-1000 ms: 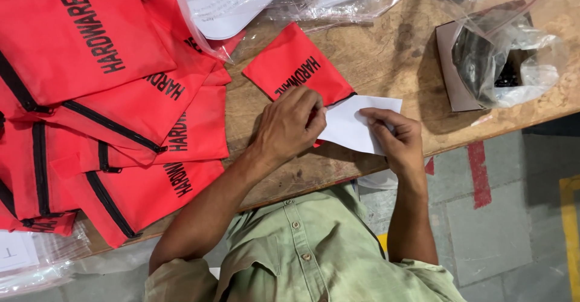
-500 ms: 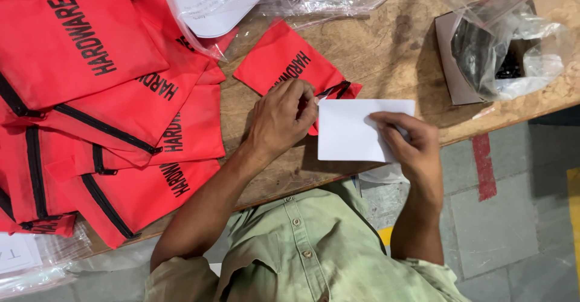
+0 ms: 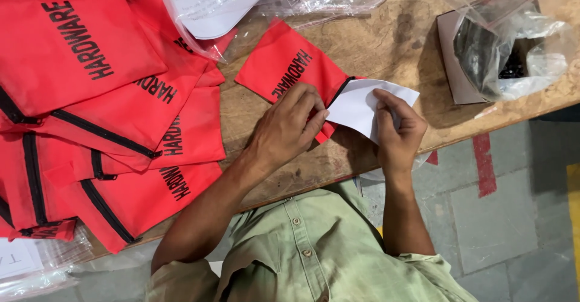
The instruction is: The recorder is folding instructions and packing them into red pouches along with hardware components.
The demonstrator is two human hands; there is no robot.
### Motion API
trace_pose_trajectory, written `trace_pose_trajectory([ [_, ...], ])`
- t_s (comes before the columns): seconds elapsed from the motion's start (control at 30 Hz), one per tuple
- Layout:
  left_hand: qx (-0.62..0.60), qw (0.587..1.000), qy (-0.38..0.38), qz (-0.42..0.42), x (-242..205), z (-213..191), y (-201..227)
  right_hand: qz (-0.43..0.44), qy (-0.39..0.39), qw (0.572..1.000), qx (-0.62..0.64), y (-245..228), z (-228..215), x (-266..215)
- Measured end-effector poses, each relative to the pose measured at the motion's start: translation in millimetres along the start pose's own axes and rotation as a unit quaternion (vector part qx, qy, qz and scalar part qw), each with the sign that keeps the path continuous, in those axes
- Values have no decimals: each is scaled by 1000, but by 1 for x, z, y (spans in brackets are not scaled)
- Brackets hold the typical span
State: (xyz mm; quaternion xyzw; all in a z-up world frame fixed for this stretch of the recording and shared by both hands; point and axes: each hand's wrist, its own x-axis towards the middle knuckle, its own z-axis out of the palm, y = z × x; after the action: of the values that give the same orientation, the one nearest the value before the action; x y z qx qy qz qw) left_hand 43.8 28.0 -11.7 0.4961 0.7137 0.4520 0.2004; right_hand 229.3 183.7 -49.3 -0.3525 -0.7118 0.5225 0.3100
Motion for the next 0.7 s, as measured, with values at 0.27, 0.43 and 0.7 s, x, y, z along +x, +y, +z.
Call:
trace_pose_trajectory([
  [0.27,60,994,69,52,1,8,2,-24,-56,997,-51,-3,12,-15],
  [0.43,116,979,143,86,3,10,8,50,-78,996,21,-18,15,-20],
  [0.7,289,950,113,34,8,33,-8,-22,-106,989,-97,-21,19,-38],
])
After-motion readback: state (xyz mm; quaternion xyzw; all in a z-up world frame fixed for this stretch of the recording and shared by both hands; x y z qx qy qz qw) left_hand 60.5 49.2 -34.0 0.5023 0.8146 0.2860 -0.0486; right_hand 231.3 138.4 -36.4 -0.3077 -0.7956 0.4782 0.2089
